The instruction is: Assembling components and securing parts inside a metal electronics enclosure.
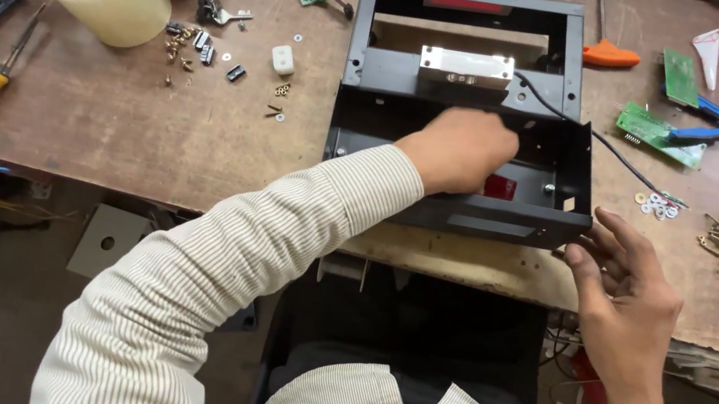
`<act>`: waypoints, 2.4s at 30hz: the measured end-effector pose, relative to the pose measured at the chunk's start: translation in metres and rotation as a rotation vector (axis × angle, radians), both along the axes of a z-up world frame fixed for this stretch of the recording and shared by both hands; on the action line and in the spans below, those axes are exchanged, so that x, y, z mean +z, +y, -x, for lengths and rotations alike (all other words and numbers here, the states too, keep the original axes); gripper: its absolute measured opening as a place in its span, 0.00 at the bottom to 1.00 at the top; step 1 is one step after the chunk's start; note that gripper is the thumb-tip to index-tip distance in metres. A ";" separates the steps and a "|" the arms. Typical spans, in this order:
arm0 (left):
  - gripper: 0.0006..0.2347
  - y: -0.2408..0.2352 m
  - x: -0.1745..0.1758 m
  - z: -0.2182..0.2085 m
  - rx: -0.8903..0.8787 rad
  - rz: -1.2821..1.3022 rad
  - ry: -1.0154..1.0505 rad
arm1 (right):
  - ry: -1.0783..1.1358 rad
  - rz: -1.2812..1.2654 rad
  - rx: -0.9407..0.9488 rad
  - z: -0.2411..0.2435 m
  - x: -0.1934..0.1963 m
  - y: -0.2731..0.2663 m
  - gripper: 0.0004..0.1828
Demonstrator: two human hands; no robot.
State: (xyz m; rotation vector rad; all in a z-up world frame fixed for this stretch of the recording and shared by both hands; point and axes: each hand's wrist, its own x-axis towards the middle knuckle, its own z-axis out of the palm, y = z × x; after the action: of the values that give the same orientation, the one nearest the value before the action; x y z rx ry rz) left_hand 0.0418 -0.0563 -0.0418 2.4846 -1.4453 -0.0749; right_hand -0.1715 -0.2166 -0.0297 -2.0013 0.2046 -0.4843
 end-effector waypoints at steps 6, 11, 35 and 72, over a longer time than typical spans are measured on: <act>0.06 0.004 -0.009 0.003 0.027 0.076 0.062 | 0.050 0.085 0.013 -0.006 0.007 -0.003 0.29; 0.09 0.000 -0.008 0.017 0.112 0.231 -0.064 | 0.073 0.112 0.001 -0.007 0.017 0.006 0.28; 0.06 0.044 0.061 0.063 0.137 0.499 0.135 | -0.159 0.617 0.039 -0.061 0.056 0.019 0.20; 0.13 0.024 0.051 0.059 0.082 0.217 0.478 | -0.055 0.311 -0.122 -0.008 -0.011 0.014 0.26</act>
State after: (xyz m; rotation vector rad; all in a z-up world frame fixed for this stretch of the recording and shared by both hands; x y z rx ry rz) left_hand -0.0167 -0.0318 0.0095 2.1523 -1.0868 -0.4391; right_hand -0.1635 -0.2026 -0.0408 -2.2838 0.2296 -0.6825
